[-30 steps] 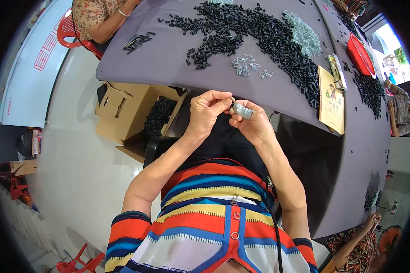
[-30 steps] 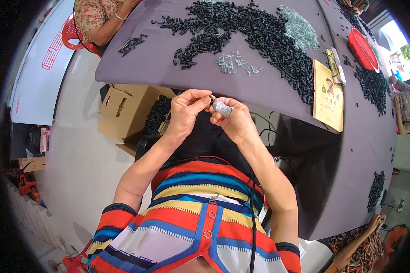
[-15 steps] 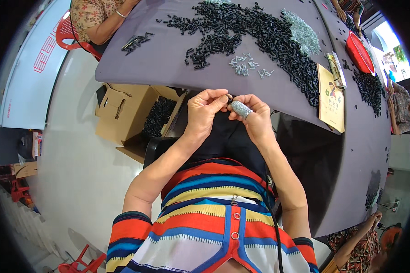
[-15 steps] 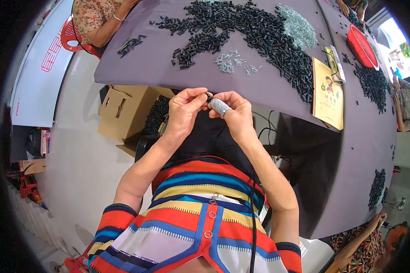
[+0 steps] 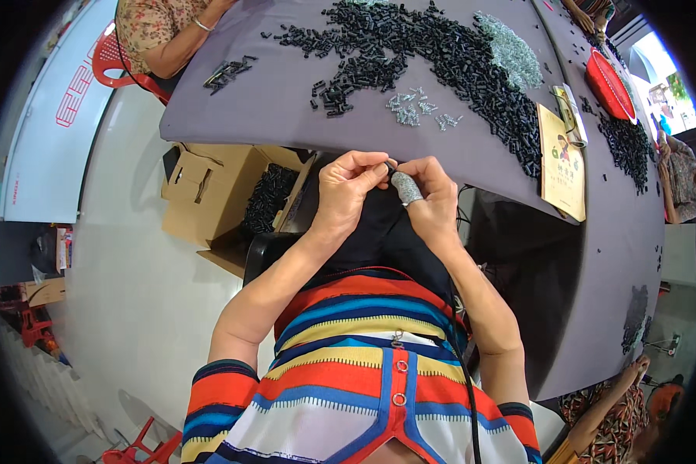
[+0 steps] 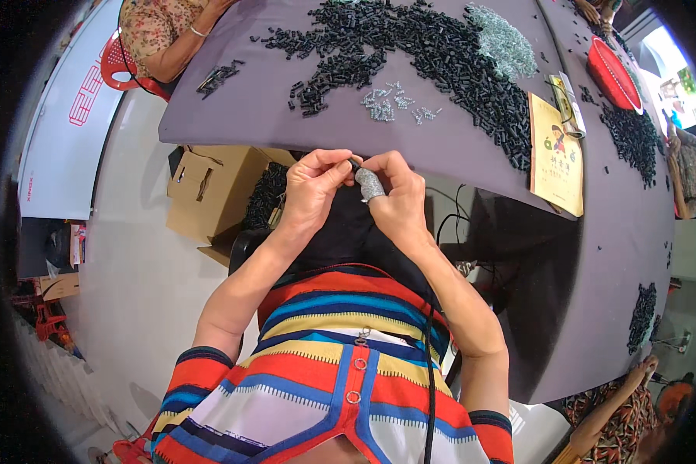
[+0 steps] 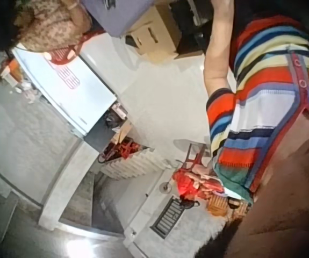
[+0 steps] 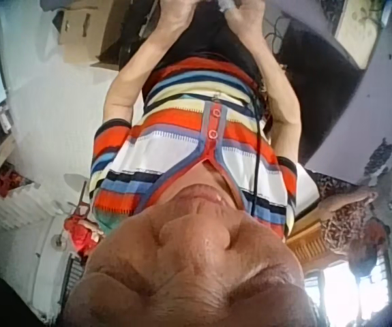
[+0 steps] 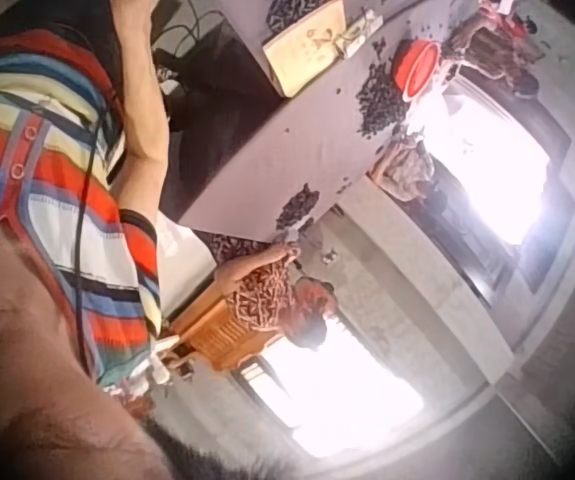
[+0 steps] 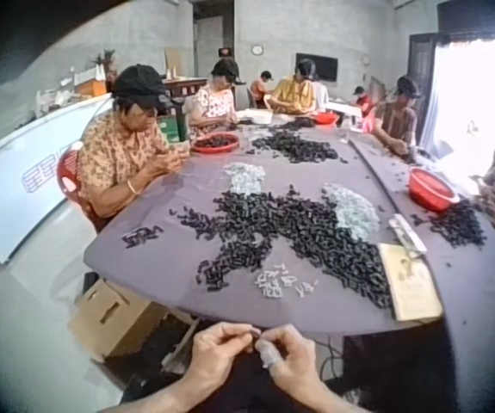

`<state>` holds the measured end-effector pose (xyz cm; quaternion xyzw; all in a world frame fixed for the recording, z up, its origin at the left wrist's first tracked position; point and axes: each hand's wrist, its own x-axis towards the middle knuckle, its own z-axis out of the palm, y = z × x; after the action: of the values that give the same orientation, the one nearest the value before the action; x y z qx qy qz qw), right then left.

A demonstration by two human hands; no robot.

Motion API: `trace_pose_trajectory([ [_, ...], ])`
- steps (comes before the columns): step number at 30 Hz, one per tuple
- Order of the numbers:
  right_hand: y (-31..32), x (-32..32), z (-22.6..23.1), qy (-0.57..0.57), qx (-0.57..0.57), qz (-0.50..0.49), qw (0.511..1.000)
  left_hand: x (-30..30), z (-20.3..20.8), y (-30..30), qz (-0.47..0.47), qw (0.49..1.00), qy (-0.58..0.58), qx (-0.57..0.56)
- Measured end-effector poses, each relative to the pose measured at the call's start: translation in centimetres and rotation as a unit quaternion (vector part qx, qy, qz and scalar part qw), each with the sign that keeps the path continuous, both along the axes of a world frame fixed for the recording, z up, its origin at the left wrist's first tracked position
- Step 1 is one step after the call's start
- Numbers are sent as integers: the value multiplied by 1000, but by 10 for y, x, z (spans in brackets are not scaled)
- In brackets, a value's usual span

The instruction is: The person assembles small parts by hand, repeatedly picking up plastic components and metal pieces from the table and fitting them together.

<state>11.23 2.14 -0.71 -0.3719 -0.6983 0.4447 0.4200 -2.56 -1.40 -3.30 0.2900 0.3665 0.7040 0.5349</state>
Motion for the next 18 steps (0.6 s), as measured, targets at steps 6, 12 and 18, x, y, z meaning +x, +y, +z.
trace_pose_trajectory([
  [6,6,-2,-8,311,-371,79,871,1,-2,-1,1,1000,-16,17],
  [12,6,-2,-8,304,-372,91,872,1,-3,-1,12,999,-43,-6],
  [18,-3,-4,3,59,-66,16,996,2,5,-2,35,999,20,-27],
])
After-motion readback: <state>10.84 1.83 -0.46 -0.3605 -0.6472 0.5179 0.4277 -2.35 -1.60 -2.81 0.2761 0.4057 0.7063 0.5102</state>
